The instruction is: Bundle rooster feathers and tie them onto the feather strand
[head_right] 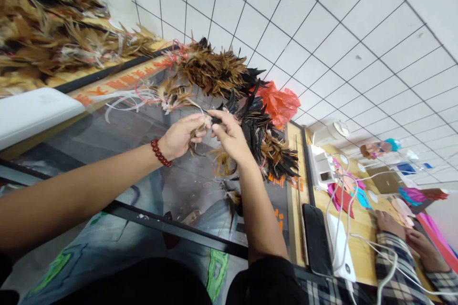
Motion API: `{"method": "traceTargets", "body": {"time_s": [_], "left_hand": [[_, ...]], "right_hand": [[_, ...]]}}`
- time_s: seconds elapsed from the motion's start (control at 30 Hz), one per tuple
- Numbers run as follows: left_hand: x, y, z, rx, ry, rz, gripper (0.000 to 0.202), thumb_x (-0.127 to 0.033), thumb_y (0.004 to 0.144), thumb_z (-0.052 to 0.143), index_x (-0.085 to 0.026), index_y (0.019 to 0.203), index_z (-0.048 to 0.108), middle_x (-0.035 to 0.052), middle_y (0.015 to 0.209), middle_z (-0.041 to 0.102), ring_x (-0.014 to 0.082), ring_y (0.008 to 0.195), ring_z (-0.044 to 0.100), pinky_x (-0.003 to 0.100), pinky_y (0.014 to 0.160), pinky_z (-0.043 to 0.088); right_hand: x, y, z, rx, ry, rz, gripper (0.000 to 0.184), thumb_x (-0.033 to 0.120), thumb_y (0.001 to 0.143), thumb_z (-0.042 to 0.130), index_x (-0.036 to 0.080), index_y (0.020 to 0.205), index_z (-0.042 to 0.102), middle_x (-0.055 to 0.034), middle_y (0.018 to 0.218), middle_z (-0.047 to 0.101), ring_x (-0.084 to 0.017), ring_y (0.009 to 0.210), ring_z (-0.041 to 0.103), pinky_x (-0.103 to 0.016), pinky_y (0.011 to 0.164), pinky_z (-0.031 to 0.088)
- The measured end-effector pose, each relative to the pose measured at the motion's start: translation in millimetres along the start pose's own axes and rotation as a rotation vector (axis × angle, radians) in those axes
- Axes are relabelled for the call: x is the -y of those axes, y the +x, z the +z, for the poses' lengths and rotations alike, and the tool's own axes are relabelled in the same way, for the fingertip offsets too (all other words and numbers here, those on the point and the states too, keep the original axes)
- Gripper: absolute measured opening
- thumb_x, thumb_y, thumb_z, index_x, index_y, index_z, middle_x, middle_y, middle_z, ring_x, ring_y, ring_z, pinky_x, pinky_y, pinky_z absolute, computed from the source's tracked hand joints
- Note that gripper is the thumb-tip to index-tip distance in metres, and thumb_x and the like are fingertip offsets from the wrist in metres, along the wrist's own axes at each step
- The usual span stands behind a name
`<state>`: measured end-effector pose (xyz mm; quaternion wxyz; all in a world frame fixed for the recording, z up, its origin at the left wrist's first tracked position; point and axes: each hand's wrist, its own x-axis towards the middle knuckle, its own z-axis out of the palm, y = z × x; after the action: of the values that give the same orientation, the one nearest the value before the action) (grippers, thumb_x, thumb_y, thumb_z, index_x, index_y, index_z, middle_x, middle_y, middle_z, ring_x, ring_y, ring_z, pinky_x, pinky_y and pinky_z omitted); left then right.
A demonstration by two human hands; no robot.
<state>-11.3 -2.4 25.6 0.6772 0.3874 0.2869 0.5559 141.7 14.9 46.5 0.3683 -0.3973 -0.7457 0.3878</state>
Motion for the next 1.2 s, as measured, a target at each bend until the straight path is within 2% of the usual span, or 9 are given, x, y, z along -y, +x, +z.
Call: {"method": "traceTargets", "body": {"time_s": [0.07,0.2,0.27,0.4,0.53,0.63,0.77,1.0,1.2], "left_hand": [[1,0,0.3,-0.046,0.032,0.017,0.023,-0.034,0.078,0.064,-0.016,0.074,0.052,-0.0022,0.063,0.044,0.0050,0.048,0.031,0.018,0.041,0.016],[5,1,0.9,-0.165,0.073,0.047,0.025,-0.034,0.076,0.067,-0.017,0.072,0.050,-0.0040,0.061,0.039,0.0050,0.048,0.028,0.020,0.041,0.015],[5,1,0.5,-0.194,0.075,0.046,0.024,-0.033,0.075,0.067,-0.017,0.069,0.051,-0.0044,0.058,0.037,0.0051,0.047,0.027,0.021,0.042,0.015],[3,2,-1.2,-0.223,0.030,0.025,0.017,-0.027,0.072,0.068,-0.014,0.069,0.056,-0.0040,0.055,0.039,0.0048,0.046,0.026,0.021,0.040,0.015],[-3,3,-3.0,-0.107,-0.109,-0.068,0.011,-0.019,0.071,0.067,-0.012,0.068,0.059,-0.0021,0.055,0.042,0.0044,0.046,0.029,0.018,0.038,0.018],[-5,4,-4.6,-0.004,-0.209,-0.157,0.009,-0.016,0.070,0.068,-0.012,0.067,0.060,-0.0012,0.057,0.046,0.0053,0.048,0.037,0.018,0.042,0.031],[-3,3,-5.9,0.047,-0.170,-0.216,0.010,-0.018,0.068,0.070,-0.012,0.074,0.065,0.0011,0.066,0.055,0.0079,0.055,0.049,0.022,0.055,0.044],[1,2,-3.1,0.037,0.162,0.014,0.015,-0.027,0.066,0.072,-0.013,0.062,0.066,0.0032,0.074,0.062,0.0123,0.072,0.054,0.025,0.070,0.043],[4,4,-5.0,0.009,0.285,-0.013,0.019,-0.032,0.066,0.071,-0.014,0.068,0.068,0.0036,0.074,0.065,0.0142,0.074,0.056,0.028,0.075,0.044]], "right_hand": [[4,0,8,-0.029,-0.033,0.021,0.029,0.038,0.083,0.057,0.023,0.107,0.062,-0.0013,0.084,0.064,-0.011,0.062,0.056,-0.023,0.057,0.045],[6,1,14,-0.215,-0.143,0.086,0.018,0.036,0.079,0.061,0.019,0.079,0.063,0.0018,0.064,0.058,-0.009,0.054,0.047,-0.022,0.053,0.040],[6,0,12,-0.198,-0.170,0.096,0.018,0.035,0.079,0.061,0.018,0.075,0.062,0.0027,0.061,0.056,-0.009,0.053,0.045,-0.022,0.054,0.038],[4,-2,11,-0.042,-0.184,0.101,0.017,0.035,0.080,0.058,0.019,0.076,0.058,0.0057,0.057,0.049,-0.008,0.051,0.040,-0.021,0.051,0.033],[-3,-2,11,0.069,-0.059,0.176,0.019,0.039,0.080,0.056,0.020,0.079,0.053,0.0060,0.062,0.052,-0.008,0.049,0.044,-0.021,0.050,0.034],[-4,0,3,0.033,0.071,0.227,0.022,0.041,0.078,0.058,0.019,0.080,0.052,0.0043,0.065,0.055,-0.008,0.050,0.044,-0.021,0.049,0.035],[1,0,-10,-0.030,0.036,0.105,0.018,0.036,0.077,0.060,0.018,0.077,0.056,0.0036,0.066,0.052,-0.009,0.058,0.045,-0.022,0.059,0.039],[8,0,-13,-0.107,0.033,0.034,0.015,0.033,0.077,0.062,0.019,0.079,0.060,0.0001,0.072,0.062,-0.012,0.067,0.055,-0.026,0.067,0.046],[13,-6,-17,-0.167,-0.068,-0.098,0.016,0.031,0.076,0.069,0.020,0.087,0.067,-0.0009,0.081,0.067,-0.013,0.074,0.059,-0.029,0.074,0.049]]}}
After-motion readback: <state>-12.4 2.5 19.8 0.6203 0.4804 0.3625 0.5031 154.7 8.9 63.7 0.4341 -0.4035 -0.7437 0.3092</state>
